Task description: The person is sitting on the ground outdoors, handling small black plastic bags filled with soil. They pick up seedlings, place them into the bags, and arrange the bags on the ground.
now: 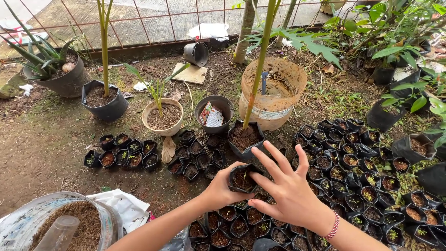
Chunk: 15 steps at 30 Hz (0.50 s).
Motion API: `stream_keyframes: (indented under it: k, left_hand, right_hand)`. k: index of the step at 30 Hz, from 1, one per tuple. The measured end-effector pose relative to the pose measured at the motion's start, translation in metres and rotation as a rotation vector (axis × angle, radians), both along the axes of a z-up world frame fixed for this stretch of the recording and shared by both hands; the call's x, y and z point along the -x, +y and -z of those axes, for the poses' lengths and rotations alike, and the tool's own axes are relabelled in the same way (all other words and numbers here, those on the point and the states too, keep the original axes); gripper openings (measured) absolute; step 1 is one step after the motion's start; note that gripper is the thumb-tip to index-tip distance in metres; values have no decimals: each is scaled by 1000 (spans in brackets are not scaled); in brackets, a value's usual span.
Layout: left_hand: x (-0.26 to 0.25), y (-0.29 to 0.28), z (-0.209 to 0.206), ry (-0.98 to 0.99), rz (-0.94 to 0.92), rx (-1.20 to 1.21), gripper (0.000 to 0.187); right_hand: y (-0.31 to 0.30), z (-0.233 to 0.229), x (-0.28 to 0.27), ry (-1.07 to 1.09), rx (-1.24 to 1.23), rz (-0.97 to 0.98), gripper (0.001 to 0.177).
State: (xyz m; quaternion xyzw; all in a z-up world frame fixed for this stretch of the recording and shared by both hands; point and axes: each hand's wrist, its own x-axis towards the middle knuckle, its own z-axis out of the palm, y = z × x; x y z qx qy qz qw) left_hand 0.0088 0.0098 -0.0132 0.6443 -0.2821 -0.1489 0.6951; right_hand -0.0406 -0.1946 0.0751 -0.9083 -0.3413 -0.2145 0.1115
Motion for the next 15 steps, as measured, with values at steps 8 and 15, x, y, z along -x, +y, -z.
stream_keyframes:
  k: [8, 15]
  left_hand:
    - [1, 0, -7, -136, -82, -81, 63]
    - [0, 0, -7, -265, -144, -161, 65]
  right_hand:
    - [2, -4, 6, -9, -97, -48, 32]
    - [2, -2, 5, 36, -53, -71, 28]
